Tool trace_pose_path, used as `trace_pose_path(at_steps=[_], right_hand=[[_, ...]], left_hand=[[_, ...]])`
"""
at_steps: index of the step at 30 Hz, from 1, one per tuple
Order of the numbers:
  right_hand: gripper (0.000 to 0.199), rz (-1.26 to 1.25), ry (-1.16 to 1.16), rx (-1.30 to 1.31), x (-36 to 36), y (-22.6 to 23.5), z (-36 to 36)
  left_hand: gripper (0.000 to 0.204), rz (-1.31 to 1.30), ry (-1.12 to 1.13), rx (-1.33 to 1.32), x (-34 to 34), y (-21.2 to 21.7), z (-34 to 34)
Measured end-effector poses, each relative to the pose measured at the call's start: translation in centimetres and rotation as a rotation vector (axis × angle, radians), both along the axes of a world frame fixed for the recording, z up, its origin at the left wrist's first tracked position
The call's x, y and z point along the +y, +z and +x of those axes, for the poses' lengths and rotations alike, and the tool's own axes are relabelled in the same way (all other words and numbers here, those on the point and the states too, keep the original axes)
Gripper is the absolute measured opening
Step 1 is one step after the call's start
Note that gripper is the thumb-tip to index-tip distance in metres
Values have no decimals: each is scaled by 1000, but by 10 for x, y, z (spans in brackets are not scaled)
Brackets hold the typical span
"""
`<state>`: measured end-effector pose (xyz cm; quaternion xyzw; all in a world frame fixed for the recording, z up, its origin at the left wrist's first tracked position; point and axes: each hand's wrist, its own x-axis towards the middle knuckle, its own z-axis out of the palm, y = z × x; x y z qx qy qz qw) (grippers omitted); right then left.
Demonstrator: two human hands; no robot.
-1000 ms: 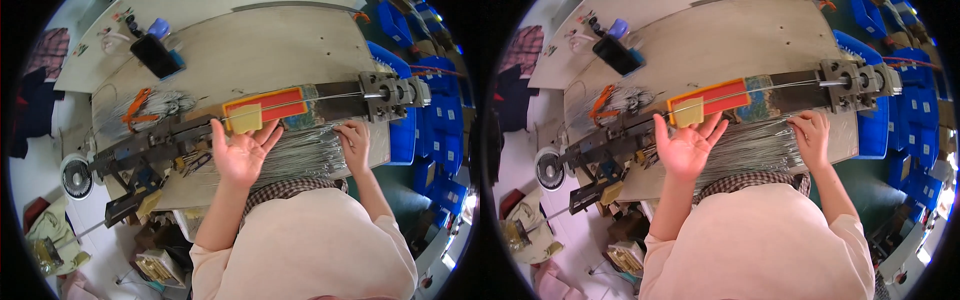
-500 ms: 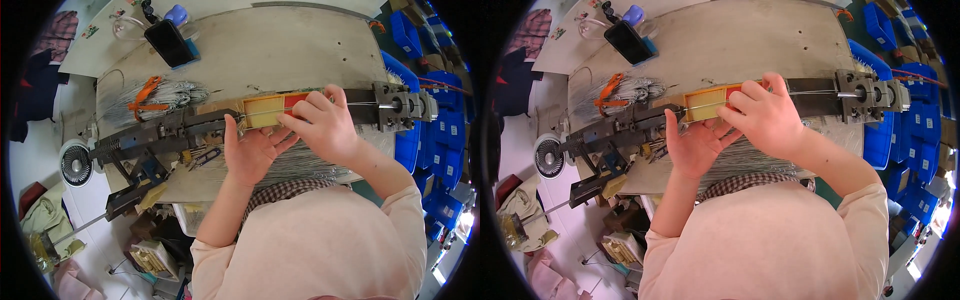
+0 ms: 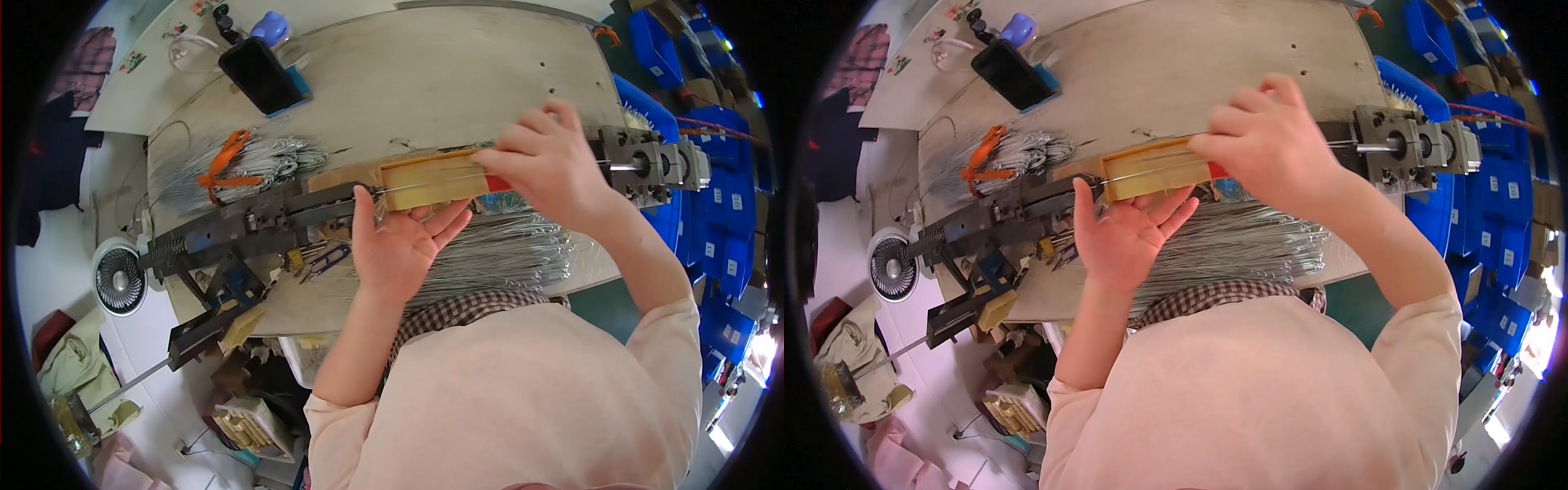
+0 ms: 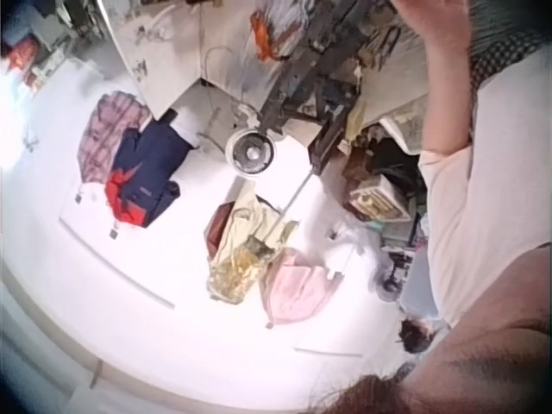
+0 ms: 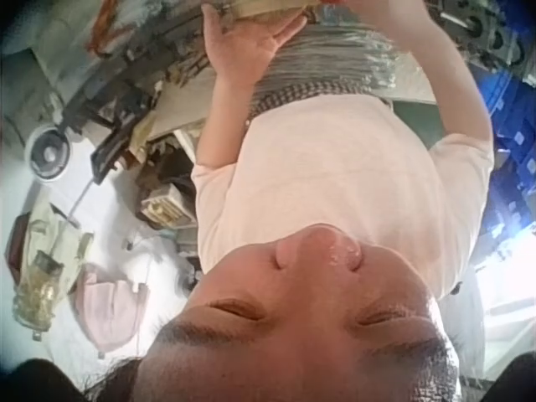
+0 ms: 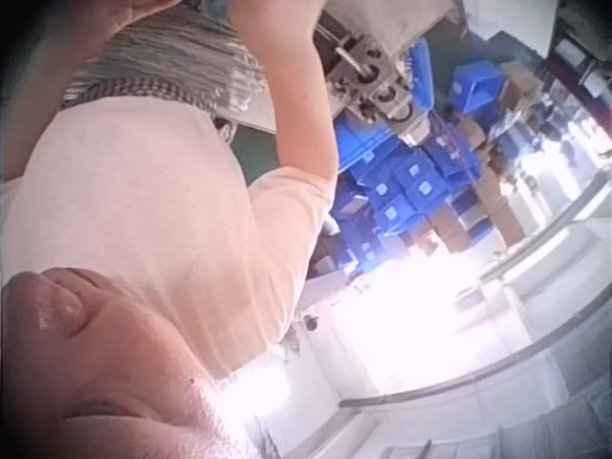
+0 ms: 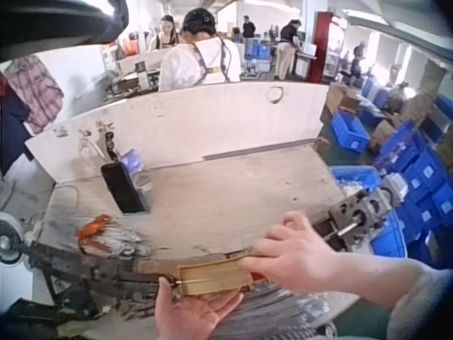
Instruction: The person produces wire brushes by placing bristles along metal wires on a machine, operating the machine to twist them together, and placing the finished brushes into a container.
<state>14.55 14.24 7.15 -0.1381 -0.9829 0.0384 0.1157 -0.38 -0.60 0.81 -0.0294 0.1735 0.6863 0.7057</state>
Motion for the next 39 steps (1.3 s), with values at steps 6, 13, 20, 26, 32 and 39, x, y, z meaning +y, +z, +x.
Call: trace_pose_path(at_steps=[6, 13, 20, 26, 32, 39], right_hand=[[12, -19, 44, -91, 5, 0, 4], [11, 26, 134, -61, -1, -8, -14], [14, 24, 159, 7, -3, 1, -2], [16, 9, 188, 123, -12, -4, -10], [24, -6, 182, 68, 9, -6, -14], [20, 41, 144, 119, 8, -7, -8]], left_hand=[[76, -16, 40, -17, -1, -3, -1], [76, -37, 50, 12, 1, 0, 1], [79, -37, 77, 52, 0, -3, 1], [79, -34, 76, 33, 1, -6, 2], [80, -89, 79, 79, 3, 0, 2], [81, -90, 70, 169, 1, 0, 3]])
